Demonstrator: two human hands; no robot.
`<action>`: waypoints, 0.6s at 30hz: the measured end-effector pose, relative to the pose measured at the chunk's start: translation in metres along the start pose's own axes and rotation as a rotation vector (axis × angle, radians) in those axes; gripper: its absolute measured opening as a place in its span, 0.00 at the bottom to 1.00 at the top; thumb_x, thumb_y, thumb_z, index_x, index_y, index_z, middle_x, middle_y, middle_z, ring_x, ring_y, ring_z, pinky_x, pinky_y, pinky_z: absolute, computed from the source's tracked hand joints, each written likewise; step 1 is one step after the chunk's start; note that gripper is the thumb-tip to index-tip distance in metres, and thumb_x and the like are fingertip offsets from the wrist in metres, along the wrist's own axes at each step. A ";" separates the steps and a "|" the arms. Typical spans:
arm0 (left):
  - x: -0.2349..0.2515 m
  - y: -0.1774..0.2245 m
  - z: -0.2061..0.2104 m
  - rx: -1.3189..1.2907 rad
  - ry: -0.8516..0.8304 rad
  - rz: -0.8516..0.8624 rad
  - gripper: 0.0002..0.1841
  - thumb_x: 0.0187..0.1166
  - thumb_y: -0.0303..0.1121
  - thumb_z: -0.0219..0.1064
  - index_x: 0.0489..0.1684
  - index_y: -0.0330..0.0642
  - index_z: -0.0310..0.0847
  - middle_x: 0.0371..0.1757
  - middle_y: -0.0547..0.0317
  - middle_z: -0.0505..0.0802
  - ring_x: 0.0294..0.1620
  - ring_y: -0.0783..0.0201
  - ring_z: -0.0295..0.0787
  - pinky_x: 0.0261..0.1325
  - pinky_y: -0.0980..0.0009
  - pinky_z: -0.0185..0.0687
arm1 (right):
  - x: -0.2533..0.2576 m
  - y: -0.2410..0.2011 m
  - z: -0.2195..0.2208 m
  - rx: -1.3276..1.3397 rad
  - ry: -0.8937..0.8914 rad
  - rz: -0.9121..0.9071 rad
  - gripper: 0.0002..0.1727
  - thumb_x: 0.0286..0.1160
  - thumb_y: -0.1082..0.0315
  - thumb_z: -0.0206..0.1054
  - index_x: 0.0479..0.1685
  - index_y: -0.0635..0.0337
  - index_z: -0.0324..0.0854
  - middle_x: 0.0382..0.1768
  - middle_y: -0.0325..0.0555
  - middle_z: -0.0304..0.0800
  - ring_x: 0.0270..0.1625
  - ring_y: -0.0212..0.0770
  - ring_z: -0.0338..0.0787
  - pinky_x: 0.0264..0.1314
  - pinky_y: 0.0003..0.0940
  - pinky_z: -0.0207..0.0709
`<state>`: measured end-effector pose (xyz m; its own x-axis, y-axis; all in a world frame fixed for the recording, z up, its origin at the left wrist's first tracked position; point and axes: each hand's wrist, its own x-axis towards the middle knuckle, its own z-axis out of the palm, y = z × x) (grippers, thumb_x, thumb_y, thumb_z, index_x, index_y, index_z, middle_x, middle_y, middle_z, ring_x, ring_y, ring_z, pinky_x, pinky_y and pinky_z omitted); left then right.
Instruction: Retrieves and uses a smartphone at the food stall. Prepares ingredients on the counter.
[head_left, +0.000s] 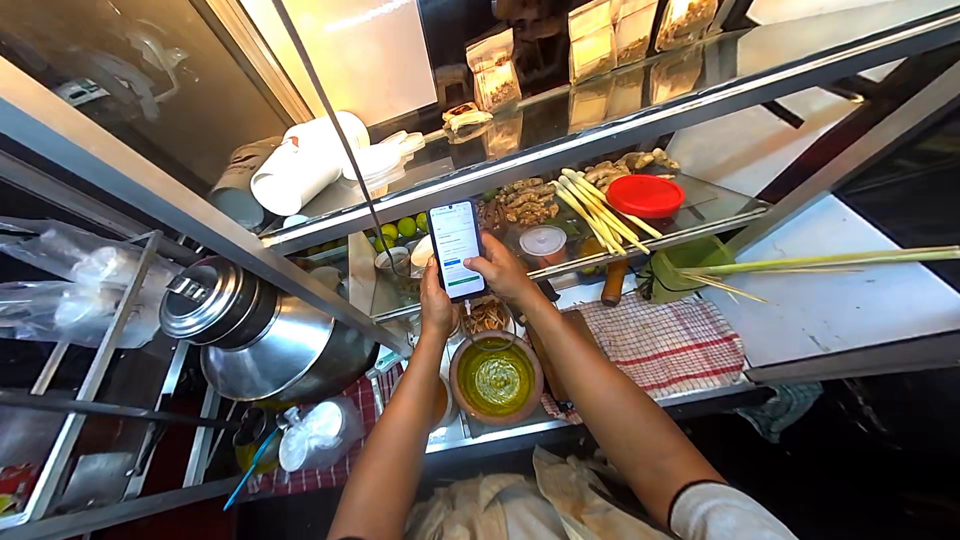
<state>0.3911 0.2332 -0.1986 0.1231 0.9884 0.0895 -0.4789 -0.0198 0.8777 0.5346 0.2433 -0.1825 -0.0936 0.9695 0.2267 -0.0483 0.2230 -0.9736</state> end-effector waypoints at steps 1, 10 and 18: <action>0.000 0.000 0.000 -0.001 0.002 -0.001 0.30 0.93 0.59 0.35 0.77 0.54 0.75 0.67 0.57 0.89 0.66 0.59 0.88 0.67 0.53 0.85 | 0.000 0.000 0.000 -0.004 0.000 0.002 0.24 0.77 0.68 0.63 0.73 0.63 0.72 0.55 0.52 0.92 0.54 0.39 0.94 0.59 0.39 0.90; 0.000 -0.001 0.000 -0.021 0.002 0.001 0.30 0.94 0.57 0.35 0.76 0.53 0.75 0.65 0.56 0.90 0.64 0.60 0.89 0.65 0.54 0.87 | 0.001 0.000 -0.001 -0.011 -0.007 0.005 0.24 0.77 0.68 0.63 0.73 0.63 0.73 0.55 0.51 0.92 0.54 0.39 0.94 0.60 0.39 0.89; 0.001 -0.001 0.001 -0.032 0.004 -0.003 0.30 0.94 0.58 0.35 0.75 0.52 0.76 0.65 0.54 0.90 0.64 0.58 0.89 0.66 0.52 0.86 | 0.001 0.000 -0.001 -0.011 -0.003 0.005 0.24 0.77 0.68 0.63 0.72 0.63 0.73 0.54 0.51 0.92 0.53 0.38 0.95 0.59 0.39 0.89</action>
<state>0.3924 0.2338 -0.1988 0.1210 0.9890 0.0851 -0.5065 -0.0122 0.8622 0.5351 0.2441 -0.1820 -0.0968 0.9703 0.2217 -0.0368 0.2191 -0.9750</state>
